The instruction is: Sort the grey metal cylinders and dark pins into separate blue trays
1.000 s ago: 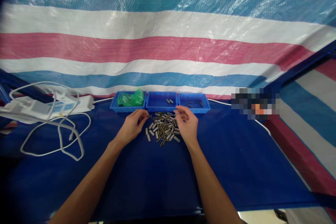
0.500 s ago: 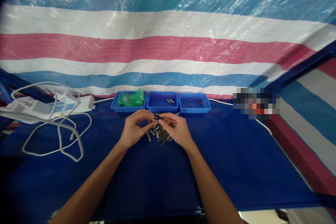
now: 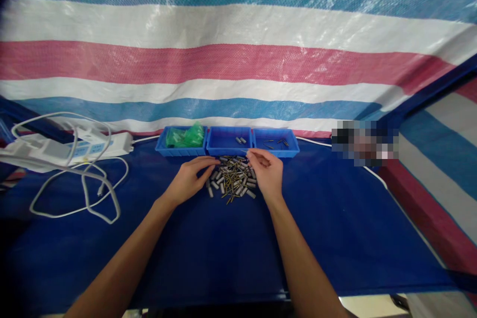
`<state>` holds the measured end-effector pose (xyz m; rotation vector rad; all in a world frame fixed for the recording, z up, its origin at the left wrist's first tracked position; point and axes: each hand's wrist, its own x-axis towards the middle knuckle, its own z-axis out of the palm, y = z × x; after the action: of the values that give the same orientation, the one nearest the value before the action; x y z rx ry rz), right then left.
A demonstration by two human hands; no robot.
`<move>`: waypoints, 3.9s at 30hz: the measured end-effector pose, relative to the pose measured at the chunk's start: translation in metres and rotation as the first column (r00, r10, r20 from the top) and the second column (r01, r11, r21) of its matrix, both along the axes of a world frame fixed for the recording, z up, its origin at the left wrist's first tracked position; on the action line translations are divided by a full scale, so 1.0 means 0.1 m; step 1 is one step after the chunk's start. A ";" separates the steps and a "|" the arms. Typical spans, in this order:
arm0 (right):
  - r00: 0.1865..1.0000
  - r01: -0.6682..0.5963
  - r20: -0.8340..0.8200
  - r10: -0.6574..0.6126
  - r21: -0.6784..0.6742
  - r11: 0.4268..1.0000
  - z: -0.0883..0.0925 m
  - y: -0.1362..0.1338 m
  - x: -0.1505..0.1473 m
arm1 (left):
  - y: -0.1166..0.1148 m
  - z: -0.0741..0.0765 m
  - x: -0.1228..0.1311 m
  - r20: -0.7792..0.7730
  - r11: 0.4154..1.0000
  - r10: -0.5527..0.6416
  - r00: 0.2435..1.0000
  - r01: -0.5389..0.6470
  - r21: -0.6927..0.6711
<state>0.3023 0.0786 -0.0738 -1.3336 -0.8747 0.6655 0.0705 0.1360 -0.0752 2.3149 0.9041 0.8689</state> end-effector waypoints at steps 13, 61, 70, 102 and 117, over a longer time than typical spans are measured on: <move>0.994 0.090 0.050 -0.093 0.046 0.995 0.02 -0.02 0.10 | 0.11 -0.12 -0.12 -0.161 0.995 0.079 0.984 -0.067 0.078; 0.994 0.110 -0.010 -0.110 0.039 0.993 0.03 0.00 0.05 | 0.00 -0.10 0.06 0.048 0.978 0.171 0.984 -0.164 -0.125; 0.986 0.166 -0.014 -0.166 0.046 0.985 -0.05 0.01 0.13 | 0.05 -0.14 0.04 -0.021 0.995 0.074 0.997 -0.075 -0.070; 0.999 -0.008 -0.031 0.007 -0.025 1.000 -0.07 0.02 0.01 | 0.07 -0.03 0.00 -0.052 0.989 0.058 0.997 -0.064 -0.131; 0.899 -0.421 0.083 0.429 -0.103 0.901 -0.04 -0.07 -0.21 | -0.08 0.10 0.11 0.217 0.990 0.137 0.967 -0.124 -0.070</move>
<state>0.2810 0.0716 -0.0775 -1.2672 -1.2555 0.9865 0.0811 0.1282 -0.0655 2.0789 0.9775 1.1171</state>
